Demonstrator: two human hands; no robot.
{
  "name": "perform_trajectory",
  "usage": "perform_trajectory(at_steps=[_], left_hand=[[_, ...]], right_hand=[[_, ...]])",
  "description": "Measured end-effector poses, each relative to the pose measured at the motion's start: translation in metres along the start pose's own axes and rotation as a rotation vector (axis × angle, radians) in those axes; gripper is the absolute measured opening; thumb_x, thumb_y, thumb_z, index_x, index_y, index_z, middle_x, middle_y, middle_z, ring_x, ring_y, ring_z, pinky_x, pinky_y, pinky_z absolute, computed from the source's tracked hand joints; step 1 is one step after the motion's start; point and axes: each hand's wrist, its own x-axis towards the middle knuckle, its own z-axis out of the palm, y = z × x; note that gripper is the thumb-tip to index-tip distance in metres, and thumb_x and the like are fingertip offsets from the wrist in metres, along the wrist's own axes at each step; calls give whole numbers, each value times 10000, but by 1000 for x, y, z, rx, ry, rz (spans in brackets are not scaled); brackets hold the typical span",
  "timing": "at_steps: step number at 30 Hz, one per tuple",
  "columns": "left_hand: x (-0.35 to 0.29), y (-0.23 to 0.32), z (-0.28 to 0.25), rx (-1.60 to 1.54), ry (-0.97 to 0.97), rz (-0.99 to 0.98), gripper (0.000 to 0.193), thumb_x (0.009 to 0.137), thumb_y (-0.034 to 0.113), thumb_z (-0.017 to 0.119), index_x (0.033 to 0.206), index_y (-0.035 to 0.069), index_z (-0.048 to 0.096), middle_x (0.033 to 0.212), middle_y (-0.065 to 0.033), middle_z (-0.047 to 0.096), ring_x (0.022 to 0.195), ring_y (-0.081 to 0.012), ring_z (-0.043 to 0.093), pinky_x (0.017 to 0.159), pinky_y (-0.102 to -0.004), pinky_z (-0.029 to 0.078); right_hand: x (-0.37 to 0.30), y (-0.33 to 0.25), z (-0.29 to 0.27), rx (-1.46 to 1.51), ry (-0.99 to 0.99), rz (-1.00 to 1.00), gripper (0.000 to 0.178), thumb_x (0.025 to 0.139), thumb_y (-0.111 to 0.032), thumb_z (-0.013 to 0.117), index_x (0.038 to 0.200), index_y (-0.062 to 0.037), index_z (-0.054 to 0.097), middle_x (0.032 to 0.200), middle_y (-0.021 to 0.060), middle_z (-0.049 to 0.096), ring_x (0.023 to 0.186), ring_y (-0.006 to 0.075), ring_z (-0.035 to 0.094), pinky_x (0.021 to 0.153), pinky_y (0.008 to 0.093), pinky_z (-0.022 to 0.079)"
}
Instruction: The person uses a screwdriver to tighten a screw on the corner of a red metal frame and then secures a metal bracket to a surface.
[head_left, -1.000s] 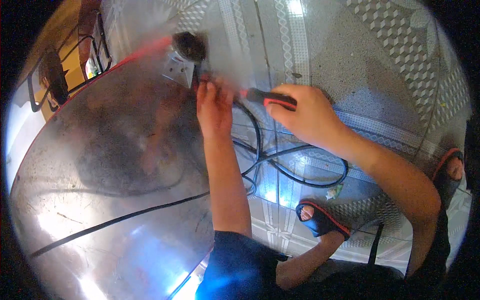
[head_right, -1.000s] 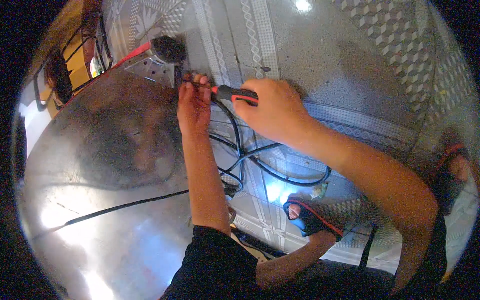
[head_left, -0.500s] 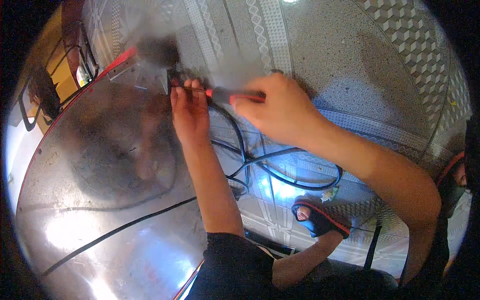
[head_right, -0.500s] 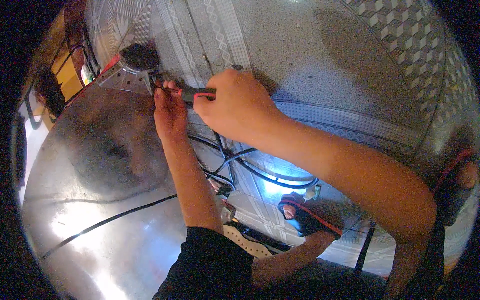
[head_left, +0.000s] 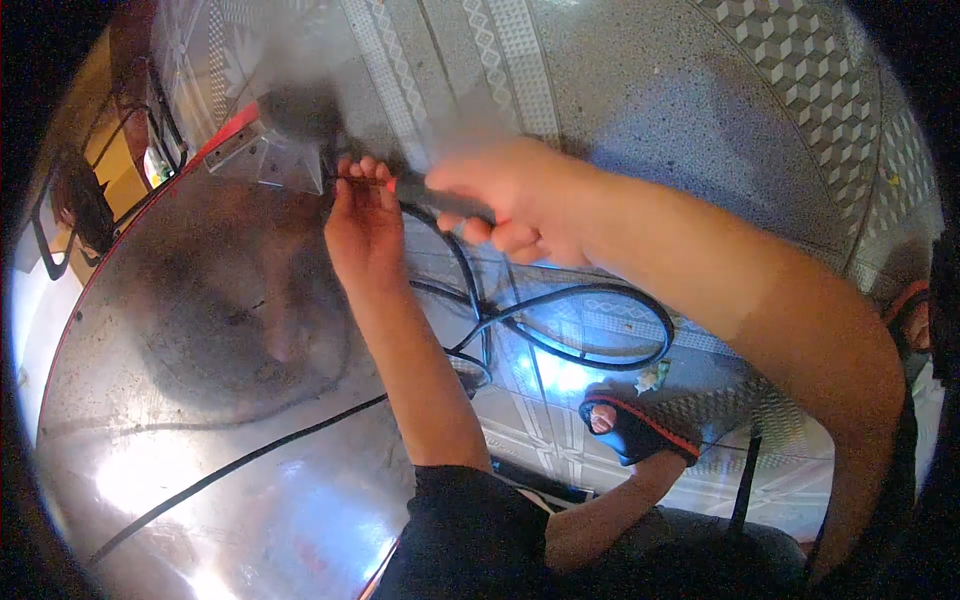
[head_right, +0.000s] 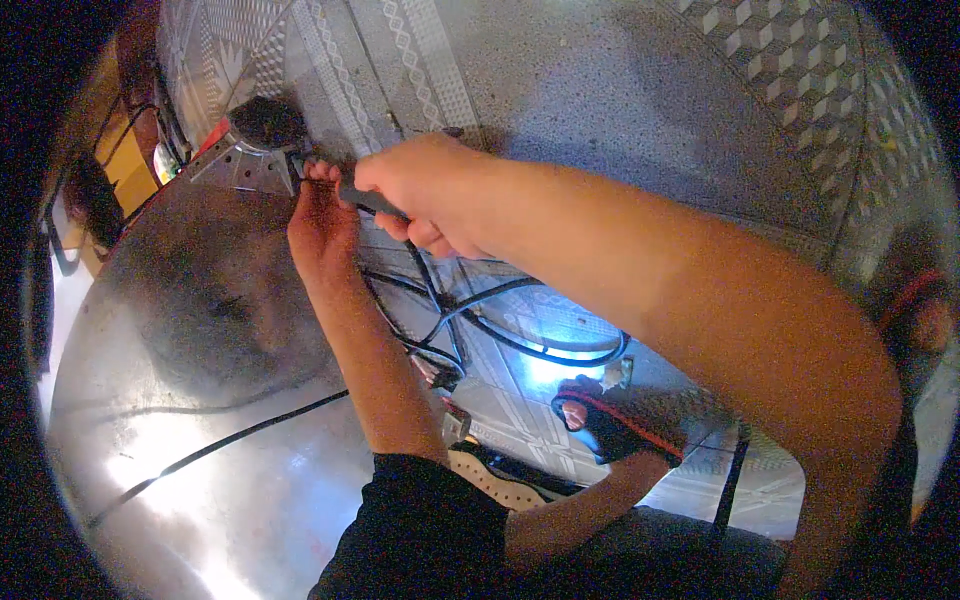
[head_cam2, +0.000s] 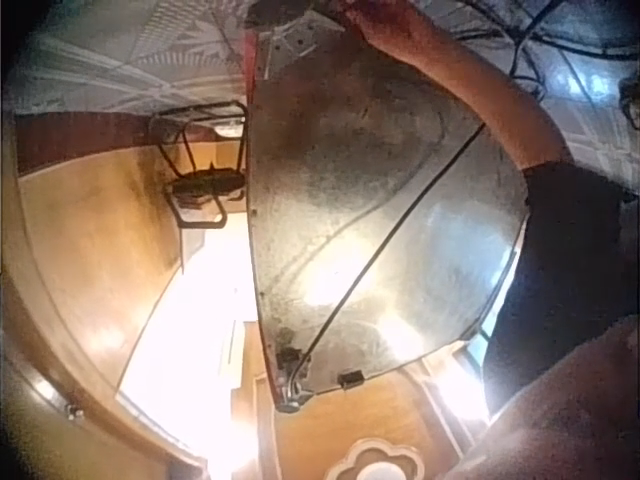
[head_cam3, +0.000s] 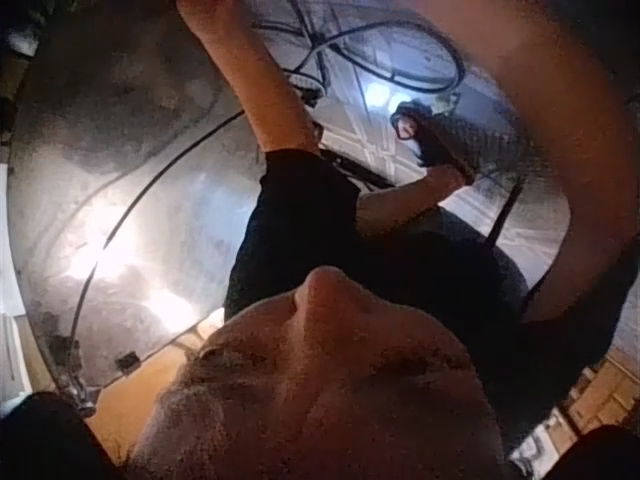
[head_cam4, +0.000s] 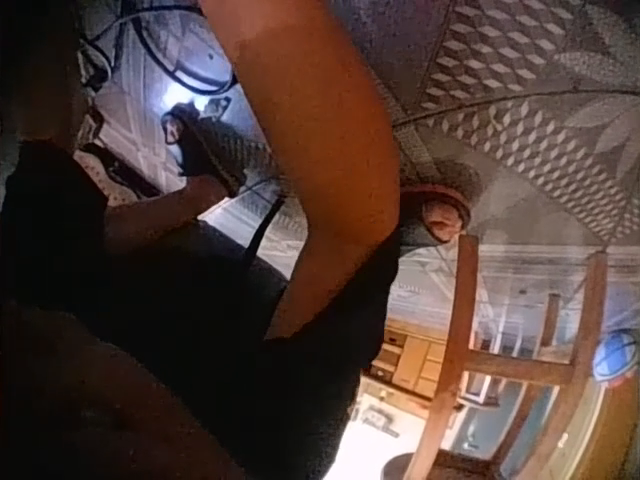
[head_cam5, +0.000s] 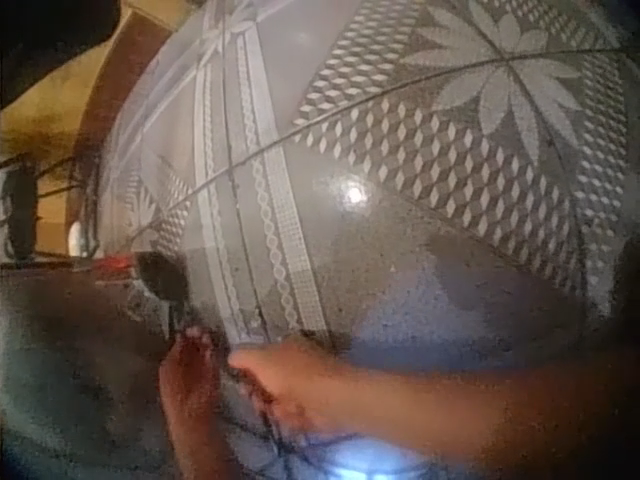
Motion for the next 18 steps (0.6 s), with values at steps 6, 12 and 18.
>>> perform_trajectory(at_steps=[6,12,18], left_hand=[[3,-4,9,-265,-143,-123,160,869,109,331,909,-2,438,769,-99,481,738,-222,472,718,-337,391],[-20,-23,35,-445,-6,-133,203,847,107,316,968,3,441,805,-102,492,836,-238,459,796,-363,348],[-28,-10,57,-654,96,-206,206,851,119,306,954,24,457,868,-87,500,942,-274,419,893,-426,270]], right_hand=[[20,13,-4,-646,309,-453,346,703,-314,535,608,17,573,629,190,576,498,253,546,462,382,432],[-2,2,-7,-1045,421,-626,385,709,-315,524,753,61,593,709,258,569,699,358,586,623,431,462],[-11,-12,6,-1627,336,-1024,283,722,-259,529,765,16,577,693,184,590,629,331,586,546,420,465]])
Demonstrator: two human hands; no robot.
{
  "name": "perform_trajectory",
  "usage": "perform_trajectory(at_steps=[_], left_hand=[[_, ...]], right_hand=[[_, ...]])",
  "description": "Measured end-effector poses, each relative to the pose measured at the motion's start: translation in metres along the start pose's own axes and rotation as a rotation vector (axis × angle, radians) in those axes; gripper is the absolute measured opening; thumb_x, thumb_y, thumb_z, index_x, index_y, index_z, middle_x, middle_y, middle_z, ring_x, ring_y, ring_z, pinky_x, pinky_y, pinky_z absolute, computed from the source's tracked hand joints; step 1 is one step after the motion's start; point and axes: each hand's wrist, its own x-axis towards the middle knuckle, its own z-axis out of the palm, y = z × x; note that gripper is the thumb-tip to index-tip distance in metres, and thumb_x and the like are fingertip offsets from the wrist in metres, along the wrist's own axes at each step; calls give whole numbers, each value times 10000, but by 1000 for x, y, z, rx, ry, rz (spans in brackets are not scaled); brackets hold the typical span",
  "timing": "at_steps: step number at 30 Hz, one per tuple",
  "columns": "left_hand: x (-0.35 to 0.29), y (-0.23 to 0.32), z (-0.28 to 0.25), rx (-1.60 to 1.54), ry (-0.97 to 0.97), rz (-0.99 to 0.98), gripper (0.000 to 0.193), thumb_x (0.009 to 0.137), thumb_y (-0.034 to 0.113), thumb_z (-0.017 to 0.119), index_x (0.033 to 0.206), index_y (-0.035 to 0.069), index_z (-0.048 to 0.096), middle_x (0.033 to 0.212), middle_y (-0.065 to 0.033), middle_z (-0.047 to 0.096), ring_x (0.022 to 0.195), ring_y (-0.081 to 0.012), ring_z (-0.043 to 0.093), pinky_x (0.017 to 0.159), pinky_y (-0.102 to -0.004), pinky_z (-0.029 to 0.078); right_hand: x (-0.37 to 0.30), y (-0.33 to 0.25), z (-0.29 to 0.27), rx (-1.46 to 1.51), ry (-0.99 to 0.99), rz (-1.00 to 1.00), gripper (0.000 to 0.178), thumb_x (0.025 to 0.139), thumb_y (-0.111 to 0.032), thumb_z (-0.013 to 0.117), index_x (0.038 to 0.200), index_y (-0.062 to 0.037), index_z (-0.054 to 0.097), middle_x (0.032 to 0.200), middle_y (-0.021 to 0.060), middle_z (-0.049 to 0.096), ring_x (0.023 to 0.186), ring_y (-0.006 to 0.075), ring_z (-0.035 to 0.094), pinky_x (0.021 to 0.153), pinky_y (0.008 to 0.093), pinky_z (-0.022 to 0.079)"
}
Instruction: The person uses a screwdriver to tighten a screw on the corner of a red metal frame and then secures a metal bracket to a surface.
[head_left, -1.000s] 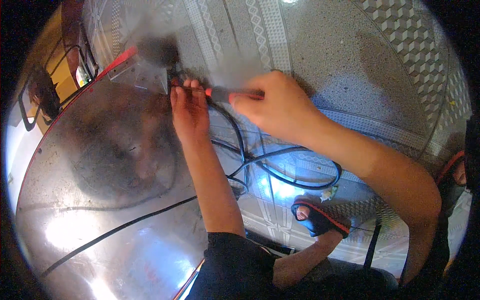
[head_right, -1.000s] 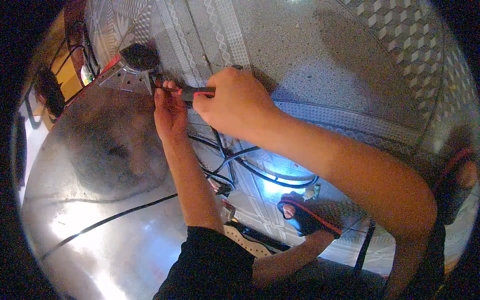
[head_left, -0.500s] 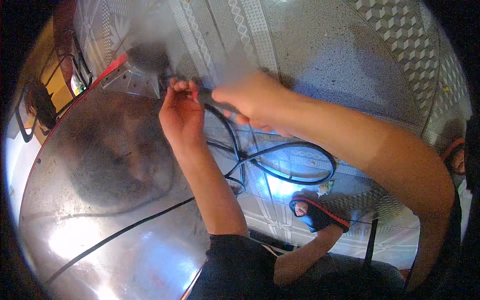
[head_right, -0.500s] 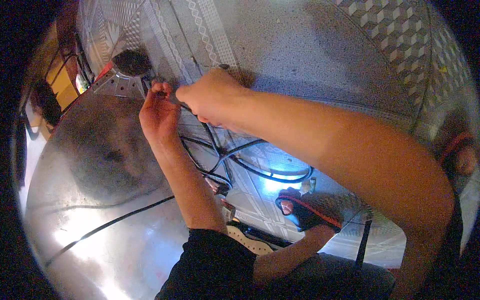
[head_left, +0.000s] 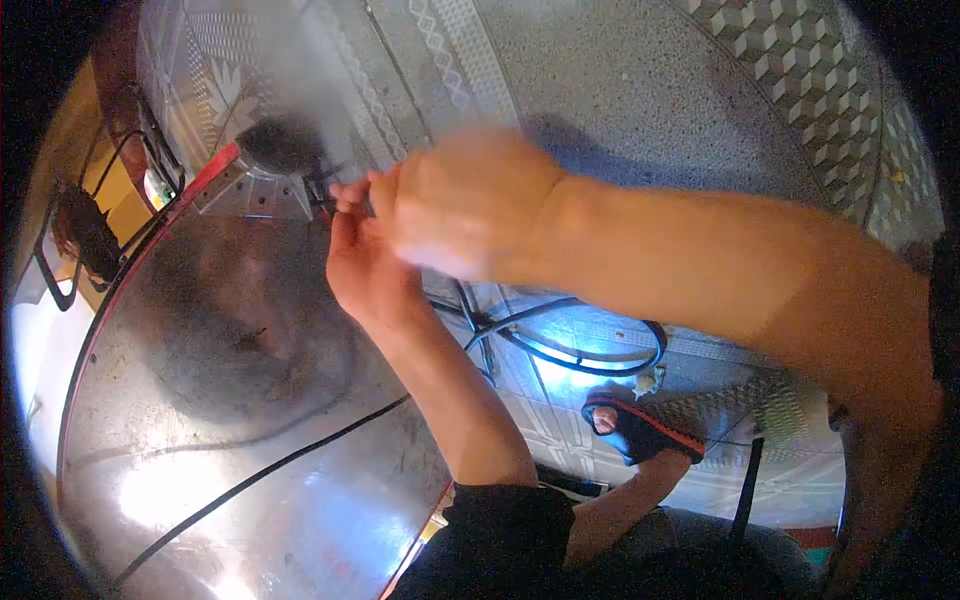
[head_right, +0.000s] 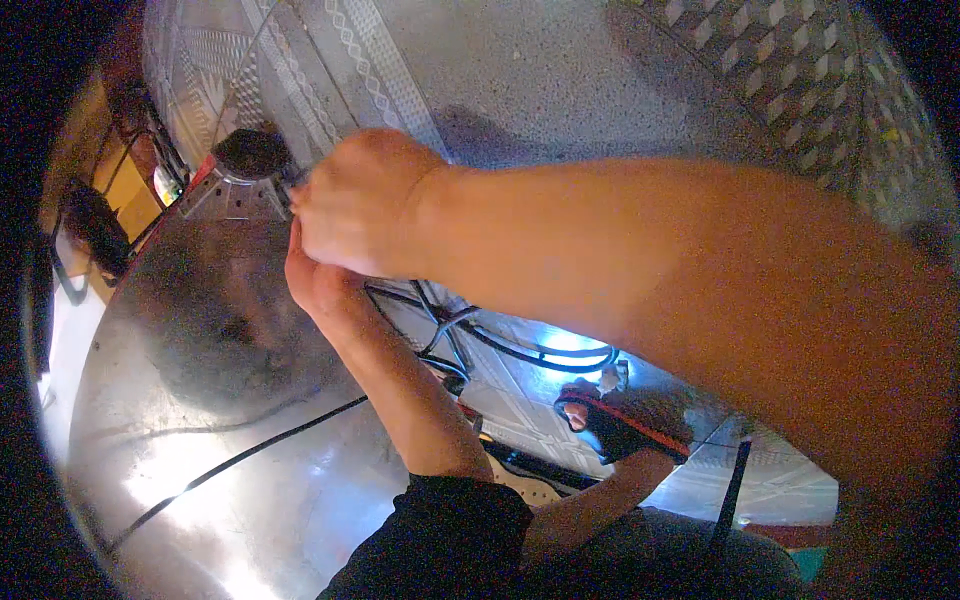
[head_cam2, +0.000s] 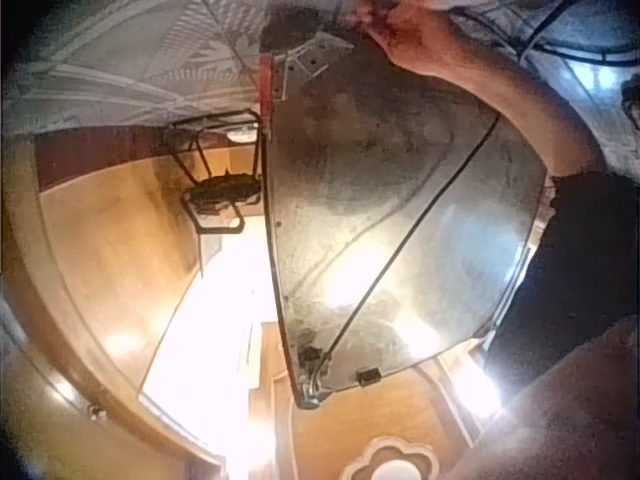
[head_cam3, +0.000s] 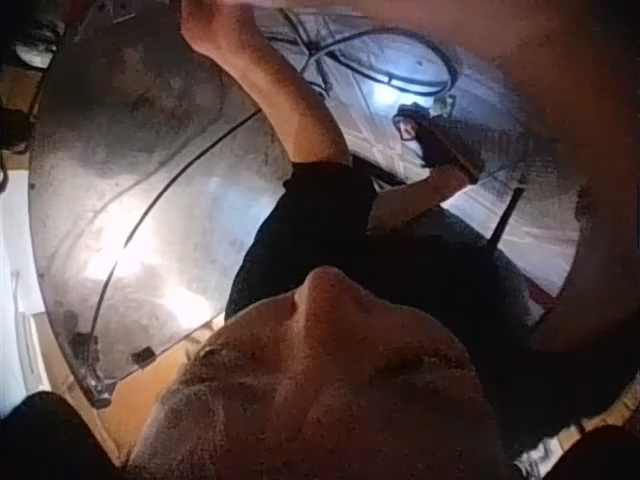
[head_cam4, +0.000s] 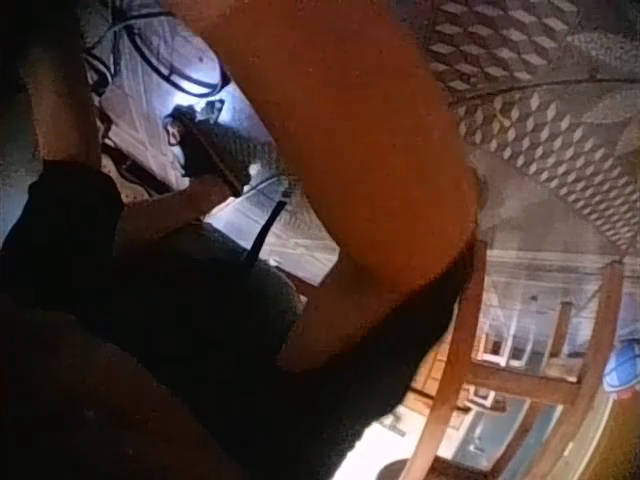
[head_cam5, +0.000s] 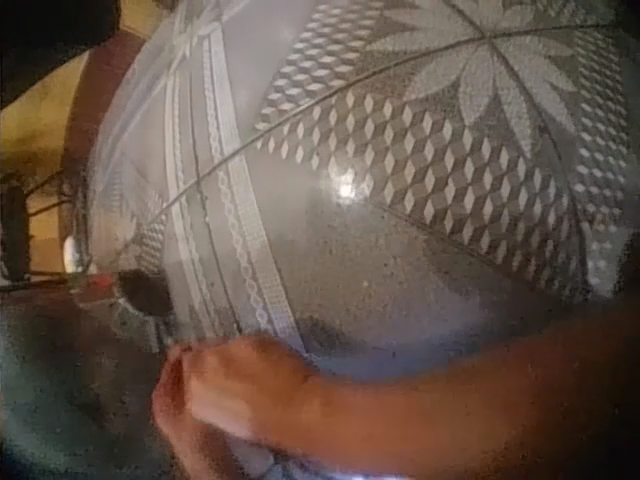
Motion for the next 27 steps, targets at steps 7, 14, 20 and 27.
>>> perform_trajectory(at_steps=[7,14,20,27], left_hand=[[36,-8,-31,1489,-4,742,92,772,57,327,684,71,310,606,-8,274,569,-130,294,575,-280,340],[23,-3,-15,249,19,298,134,827,127,335,708,66,346,571,-12,271,553,-152,315,606,-308,346],[31,5,4,122,182,160,232,830,209,344,623,105,330,531,-9,250,488,-130,272,503,-275,281],[56,10,-10,-56,-16,126,322,801,213,316,503,160,206,442,38,137,366,-91,145,358,-251,142]], right_hand=[[-16,11,26,217,299,133,256,716,-257,575,780,-12,534,574,139,544,454,213,536,391,341,412],[-6,12,11,1459,-578,852,244,729,-290,534,757,-49,511,444,42,419,319,106,372,272,281,246],[-6,4,7,-72,-83,87,242,668,-213,565,775,-4,621,732,172,616,700,281,622,577,370,498],[1,10,-8,445,-223,432,219,675,-229,547,722,-20,596,682,151,608,607,268,612,529,384,481]])
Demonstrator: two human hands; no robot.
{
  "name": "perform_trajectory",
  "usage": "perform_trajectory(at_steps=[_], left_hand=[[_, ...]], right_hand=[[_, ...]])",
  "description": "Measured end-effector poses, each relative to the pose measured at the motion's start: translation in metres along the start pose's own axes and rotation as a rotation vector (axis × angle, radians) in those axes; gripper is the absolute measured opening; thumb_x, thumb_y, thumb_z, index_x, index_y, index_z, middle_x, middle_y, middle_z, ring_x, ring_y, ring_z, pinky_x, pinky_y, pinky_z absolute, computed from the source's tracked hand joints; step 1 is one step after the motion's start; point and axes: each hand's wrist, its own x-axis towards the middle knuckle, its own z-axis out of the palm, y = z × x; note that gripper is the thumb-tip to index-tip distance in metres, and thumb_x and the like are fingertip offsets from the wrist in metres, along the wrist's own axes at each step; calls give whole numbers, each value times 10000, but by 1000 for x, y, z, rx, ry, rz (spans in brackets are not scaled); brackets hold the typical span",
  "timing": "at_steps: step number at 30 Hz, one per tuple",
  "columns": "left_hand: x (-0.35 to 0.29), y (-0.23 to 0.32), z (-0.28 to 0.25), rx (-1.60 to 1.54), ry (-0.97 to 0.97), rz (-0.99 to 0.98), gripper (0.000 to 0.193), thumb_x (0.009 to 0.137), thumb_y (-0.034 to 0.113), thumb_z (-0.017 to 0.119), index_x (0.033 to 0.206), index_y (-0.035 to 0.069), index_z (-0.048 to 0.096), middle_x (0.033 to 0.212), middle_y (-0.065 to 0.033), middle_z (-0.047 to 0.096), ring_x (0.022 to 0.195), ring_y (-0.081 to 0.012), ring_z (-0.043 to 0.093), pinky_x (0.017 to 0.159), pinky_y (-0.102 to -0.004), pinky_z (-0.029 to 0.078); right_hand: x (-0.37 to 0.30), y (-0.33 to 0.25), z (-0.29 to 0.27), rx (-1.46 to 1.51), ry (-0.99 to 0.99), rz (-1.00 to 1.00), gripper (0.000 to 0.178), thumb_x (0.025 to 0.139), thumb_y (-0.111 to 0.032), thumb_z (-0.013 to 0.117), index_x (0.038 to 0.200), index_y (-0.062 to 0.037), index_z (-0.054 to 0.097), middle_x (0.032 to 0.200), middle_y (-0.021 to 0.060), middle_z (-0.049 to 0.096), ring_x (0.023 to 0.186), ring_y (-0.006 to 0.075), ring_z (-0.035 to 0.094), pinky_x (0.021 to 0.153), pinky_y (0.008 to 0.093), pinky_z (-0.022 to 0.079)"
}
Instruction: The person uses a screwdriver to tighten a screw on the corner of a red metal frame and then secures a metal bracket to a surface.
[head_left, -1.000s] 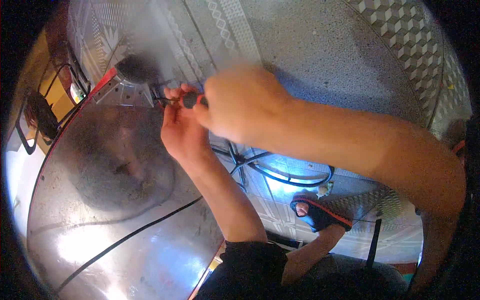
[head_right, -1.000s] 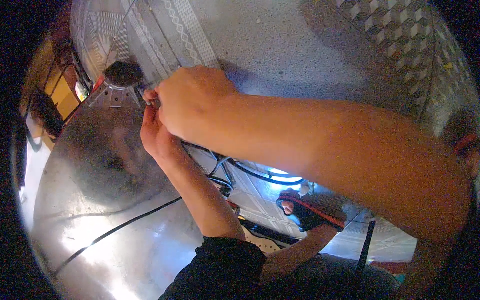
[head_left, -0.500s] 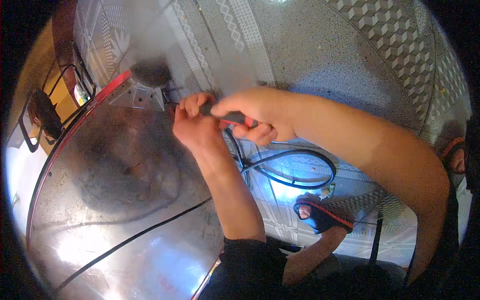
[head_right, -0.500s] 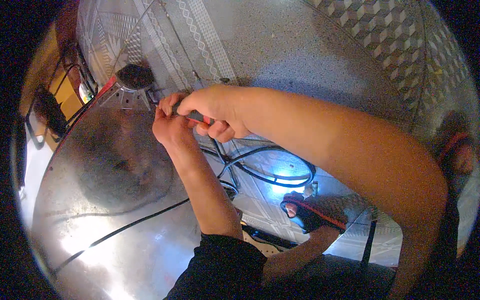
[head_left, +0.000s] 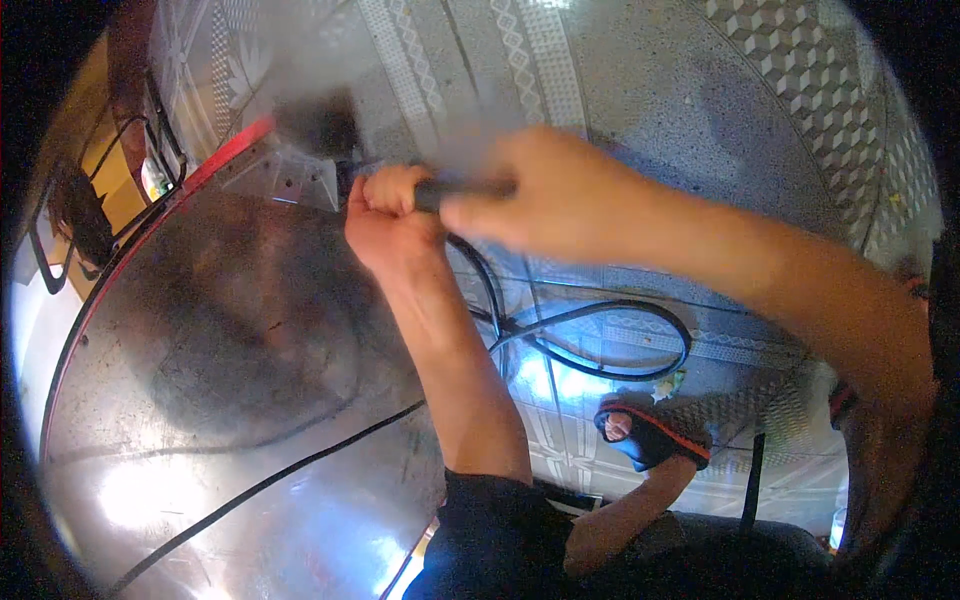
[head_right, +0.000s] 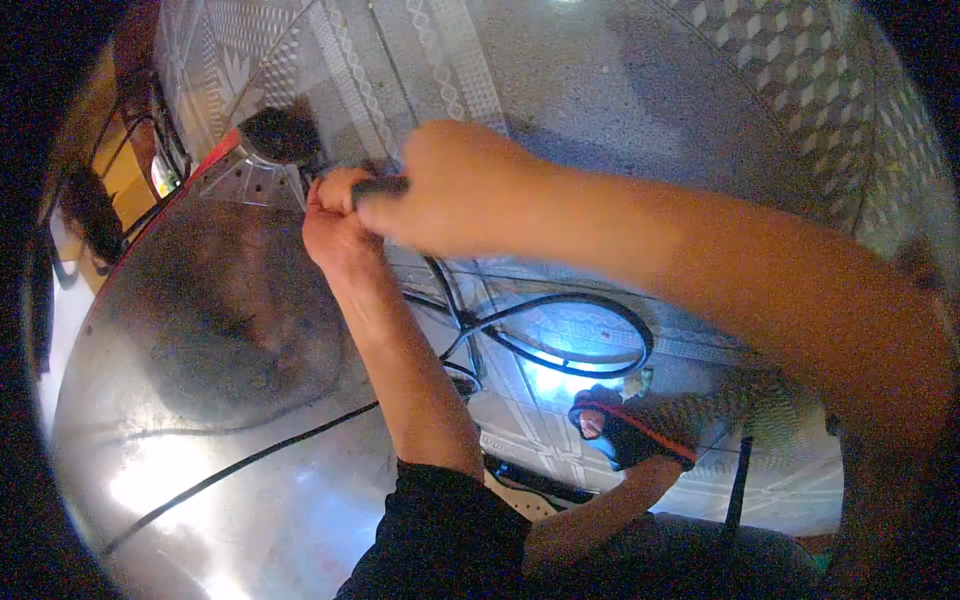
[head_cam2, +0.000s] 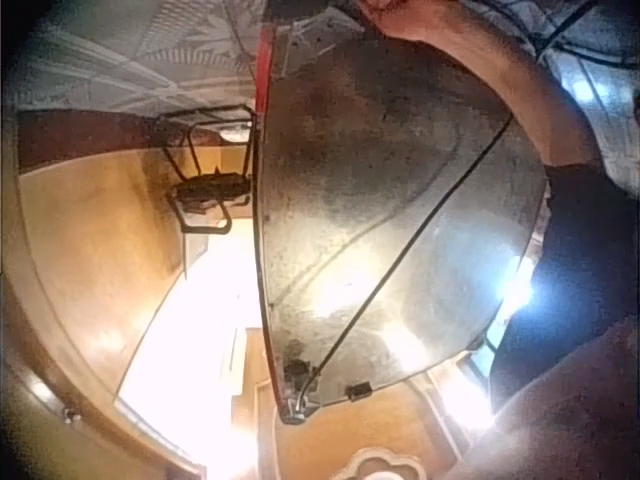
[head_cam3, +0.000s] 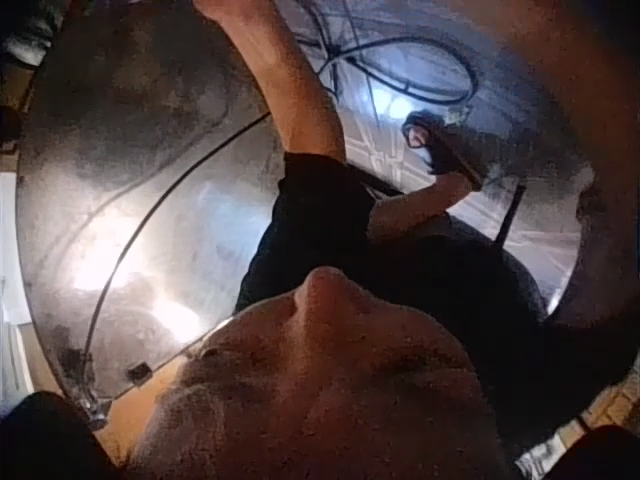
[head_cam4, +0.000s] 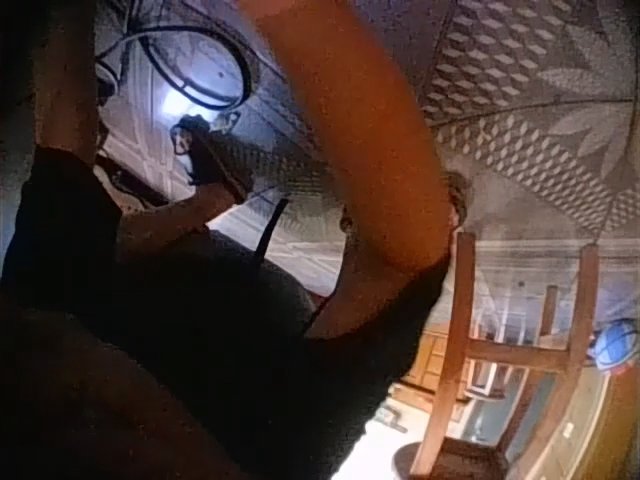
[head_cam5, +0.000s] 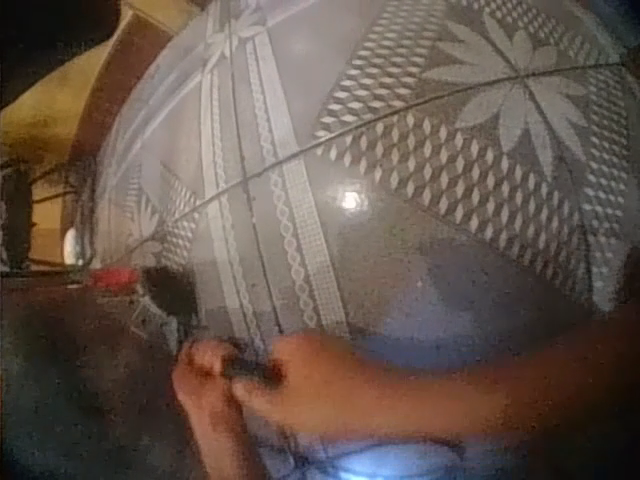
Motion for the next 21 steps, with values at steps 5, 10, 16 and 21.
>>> perform_trajectory(at_steps=[5,10,16,21], left_hand=[[-13,3,-6,0,-166,-74,303,793,201,327,512,146,228,470,24,188,402,-97,200,408,-247,211],[-29,-4,17,104,241,73,283,797,177,325,531,132,242,473,20,181,410,-107,179,398,-256,209],[-13,3,-13,82,-111,-32,283,795,181,320,527,135,243,463,19,170,394,-100,152,367,-254,160],[-17,6,-14,-44,-184,-64,275,802,190,327,541,128,272,473,16,212,401,-96,188,387,-250,189]], right_hand=[[-3,8,13,-128,192,-199,257,693,-253,528,749,-10,585,637,198,584,601,326,598,543,417,476],[-20,-5,21,-451,257,-353,217,714,-223,522,735,-15,581,647,202,591,613,330,600,553,421,482],[-16,22,35,395,42,43,286,686,-302,571,676,-18,541,538,95,551,407,187,523,384,332,399],[-3,-2,14,642,-318,466,289,725,-326,586,701,-45,526,492,57,492,322,106,404,273,261,240]])
